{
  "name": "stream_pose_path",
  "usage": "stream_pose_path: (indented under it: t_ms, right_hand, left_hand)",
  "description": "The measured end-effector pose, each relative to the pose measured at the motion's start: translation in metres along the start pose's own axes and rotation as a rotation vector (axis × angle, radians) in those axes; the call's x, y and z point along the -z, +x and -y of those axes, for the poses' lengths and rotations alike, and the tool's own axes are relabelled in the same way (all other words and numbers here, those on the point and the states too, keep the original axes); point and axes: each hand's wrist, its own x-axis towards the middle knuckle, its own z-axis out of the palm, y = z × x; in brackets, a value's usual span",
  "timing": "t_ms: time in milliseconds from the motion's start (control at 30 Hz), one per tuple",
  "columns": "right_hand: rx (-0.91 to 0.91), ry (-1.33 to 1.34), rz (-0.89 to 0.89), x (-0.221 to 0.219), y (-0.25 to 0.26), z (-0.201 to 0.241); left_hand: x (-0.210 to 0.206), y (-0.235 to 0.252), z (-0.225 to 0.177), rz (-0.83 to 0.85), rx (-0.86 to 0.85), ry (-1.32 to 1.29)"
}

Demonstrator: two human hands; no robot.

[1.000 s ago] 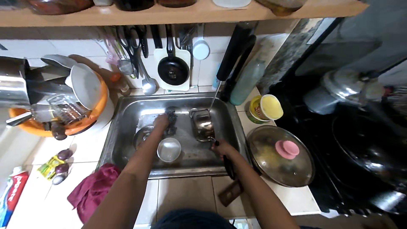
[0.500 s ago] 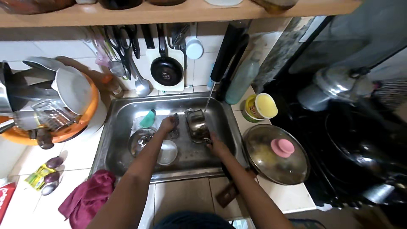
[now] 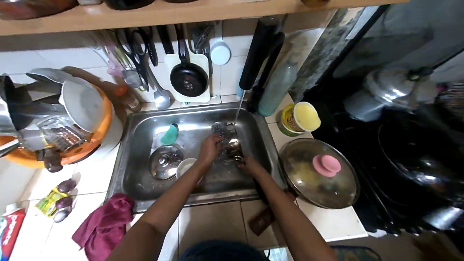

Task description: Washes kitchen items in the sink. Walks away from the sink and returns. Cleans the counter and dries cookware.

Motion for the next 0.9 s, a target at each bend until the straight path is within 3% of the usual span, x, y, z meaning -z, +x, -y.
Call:
stream_pose_path:
  t_ms: [200, 300, 400, 500, 600, 667, 767, 900]
  right_hand:
    - [-0.012, -0.023, -0.009, -0.005, 0.008, 0.0]
    - [-0.024, 0.014, -0.013, -0.005, 0.011, 0.001]
    - [-0.05, 0.008, 0.007, -0.004, 0.009, 0.003]
    - [-0.017, -0.084, -0.011, -0.007, 0.006, 0.001]
    - [-0.016, -0.14, 0.033, 0.0, -0.006, 0.006]
    - [-0.018, -0.049, 0.005, 0.0, -0.002, 0.001]
    - [-0.022, 0.013, -0.005, -0.005, 0.007, -0.004]
    - [-0.052, 0.011, 0.006, -0.004, 0.005, -0.001]
  left_hand:
    - [0.015, 0.044, 0.028, -0.068, 0.072, -0.041]
    - [0.003, 0.028, 0.021, -0.127, 0.023, 0.0]
    - [-0.011, -0.007, 0.006, -0.031, 0.008, 0.06]
    - [-0.057, -0.037, 0.005, -0.129, -0.311, 0.091]
    - [-0.085, -0.033, -0.006, -0.201, -0.423, 0.114]
    - [-0.08, -0.018, -0.018, -0.248, -0.323, 0.158]
    - [-0.052, 0.016, -0.034, -0.07, -0.017, 0.159]
    - [-0.025, 0.056, -0.037, -0.022, 0.224, -0.027]
